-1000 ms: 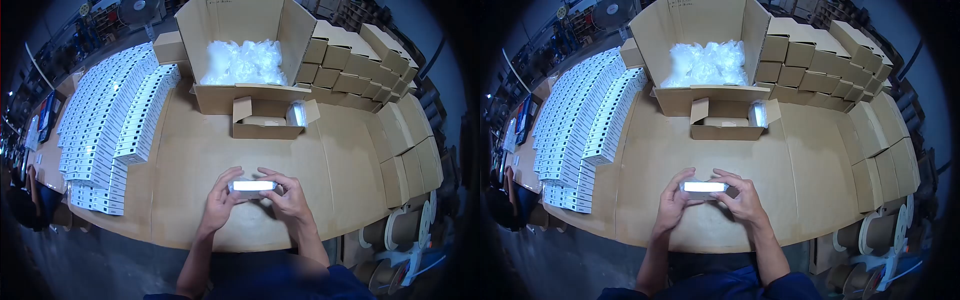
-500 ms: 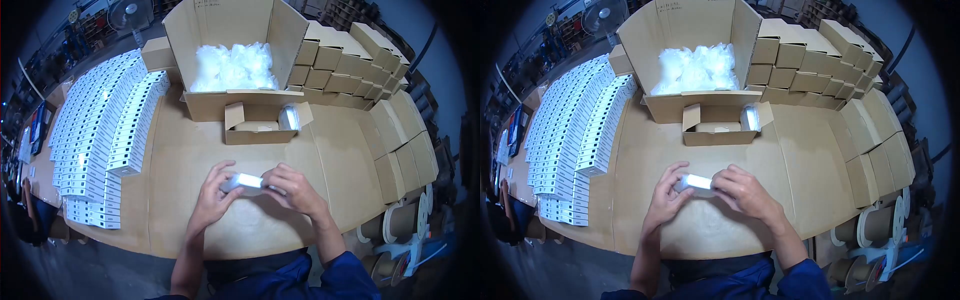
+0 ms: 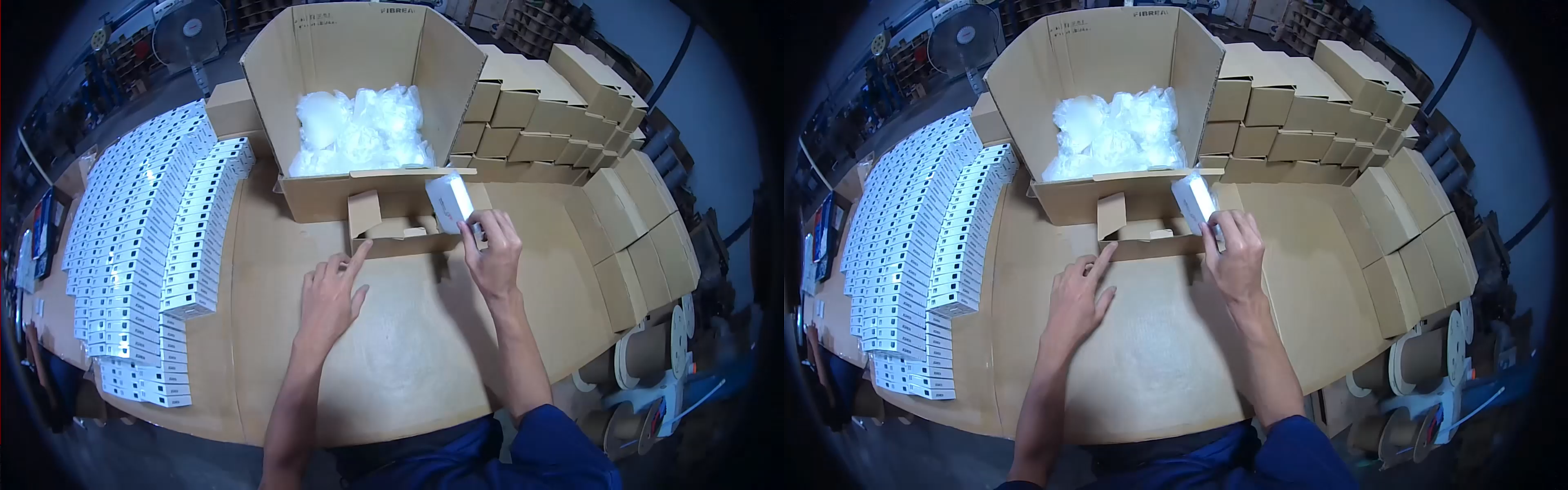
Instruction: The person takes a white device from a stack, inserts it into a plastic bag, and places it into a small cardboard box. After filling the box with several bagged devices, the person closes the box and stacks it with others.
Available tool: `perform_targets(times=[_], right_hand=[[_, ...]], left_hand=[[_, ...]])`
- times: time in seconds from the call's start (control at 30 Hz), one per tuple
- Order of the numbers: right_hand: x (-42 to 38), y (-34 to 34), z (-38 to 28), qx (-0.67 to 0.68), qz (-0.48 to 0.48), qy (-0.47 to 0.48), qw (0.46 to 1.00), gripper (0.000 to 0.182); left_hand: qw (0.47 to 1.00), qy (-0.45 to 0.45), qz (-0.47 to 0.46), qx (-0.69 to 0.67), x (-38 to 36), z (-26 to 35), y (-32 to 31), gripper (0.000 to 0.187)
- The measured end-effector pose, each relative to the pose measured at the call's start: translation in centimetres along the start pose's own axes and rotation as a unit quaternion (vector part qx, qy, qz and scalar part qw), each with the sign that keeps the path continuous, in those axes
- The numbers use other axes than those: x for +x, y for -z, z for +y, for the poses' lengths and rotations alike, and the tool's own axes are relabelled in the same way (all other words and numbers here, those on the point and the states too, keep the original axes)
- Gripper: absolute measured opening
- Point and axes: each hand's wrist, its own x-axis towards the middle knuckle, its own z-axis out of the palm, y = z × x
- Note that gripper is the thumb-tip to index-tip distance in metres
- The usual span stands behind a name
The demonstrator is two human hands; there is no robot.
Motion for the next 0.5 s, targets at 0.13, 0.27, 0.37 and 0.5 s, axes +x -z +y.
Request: perform_targets(times=[0.13, 0.27, 0.37, 0.5], right_hand=[[0.7, -0.9, 0.2, -0.002, -0.012, -0.012, 1.0, 0.015], [1.1, -2.1, 1.0, -0.025, -0.044, -0.042, 0.998, 0.015], [0.8, -3.5, 2.2, -0.043, -0.06, -0.064, 0.995, 0.015], [0.0, -5.0, 2.4, -0.084, -0.08, -0.079, 0.99, 0.012]], left_hand=[[1.0, 0.0, 0.021, 0.013, 0.3, -0.3, -0.8, 0.085], [0.998, -0.013, 0.039, 0.039, 0.3, -0.6, -1.4, 0.086], [0.997, -0.008, 0.04, 0.066, 0.1, -0.4, -1.7, 0.086], [0.996, 0.014, 0.023, 0.087, 0.1, -0.3, -2.2, 0.089]])
